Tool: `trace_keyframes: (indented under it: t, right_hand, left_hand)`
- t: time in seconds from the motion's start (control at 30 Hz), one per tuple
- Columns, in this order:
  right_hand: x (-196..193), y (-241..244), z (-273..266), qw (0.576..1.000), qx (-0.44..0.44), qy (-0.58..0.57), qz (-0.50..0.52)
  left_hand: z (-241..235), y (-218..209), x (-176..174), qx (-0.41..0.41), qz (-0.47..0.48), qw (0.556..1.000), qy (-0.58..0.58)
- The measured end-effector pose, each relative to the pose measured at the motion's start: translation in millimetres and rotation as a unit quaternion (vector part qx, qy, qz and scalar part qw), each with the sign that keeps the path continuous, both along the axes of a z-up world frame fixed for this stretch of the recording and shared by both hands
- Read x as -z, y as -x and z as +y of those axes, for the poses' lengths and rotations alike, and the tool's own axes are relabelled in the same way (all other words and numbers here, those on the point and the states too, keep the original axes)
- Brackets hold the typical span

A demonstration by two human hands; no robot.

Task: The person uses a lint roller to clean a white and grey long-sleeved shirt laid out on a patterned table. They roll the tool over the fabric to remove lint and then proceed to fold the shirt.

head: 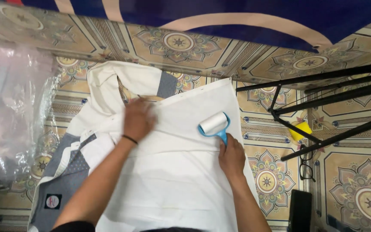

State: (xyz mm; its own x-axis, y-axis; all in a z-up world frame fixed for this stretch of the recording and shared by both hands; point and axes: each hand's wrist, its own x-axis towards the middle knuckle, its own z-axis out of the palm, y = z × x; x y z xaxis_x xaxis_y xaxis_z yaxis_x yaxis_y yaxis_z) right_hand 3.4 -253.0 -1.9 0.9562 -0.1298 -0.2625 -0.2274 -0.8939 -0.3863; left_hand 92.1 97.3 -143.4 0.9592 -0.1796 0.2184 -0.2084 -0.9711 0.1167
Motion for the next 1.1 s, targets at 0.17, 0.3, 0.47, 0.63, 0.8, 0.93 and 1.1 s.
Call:
trace_keyframes:
  t: [0.17, 0.3, 0.47, 0.63, 0.8, 0.93, 1.1]
  right_hand:
    - [6.9, -3.6, 10.2, 0.999, -0.006, -0.046, 0.012]
    - [23.6, -0.8, -4.1, 0.998, -0.003, -0.061, -0.007]
    - [39.8, 6.2, -29.1, 0.997, -0.011, -0.06, -0.038]
    - [-19.0, 27.2, -10.9, 1.0, -0.011, -0.022, 0.011]
    - [-19.1, 29.6, 17.8, 0.995, -0.059, 0.042, 0.07]
    - [35.0, -31.6, 46.2, 0.996, -0.081, 0.019, 0.041]
    - [45.6, -90.1, 97.9, 0.995, -0.085, -0.051, -0.029]
  left_hand:
    - [-52.2, 81.3, -83.6, 0.025, 0.189, 0.981, -0.028]
    - [-50.0, 98.3, -110.1, 0.006, 0.369, 0.928, -0.055]
    - [-52.5, 110.2, -130.5, -0.04, 0.371, 0.926, -0.064]
    - [-40.2, 125.0, -83.7, -0.05, 0.29, 0.955, -0.018]
    - [-7.3, 138.5, -35.0, -0.132, -0.06, 0.984, 0.102]
    - [20.2, 140.4, -55.1, -0.223, 0.085, 0.966, 0.103]
    - [24.9, 144.1, -78.7, -0.242, 0.278, 0.93, -0.002]
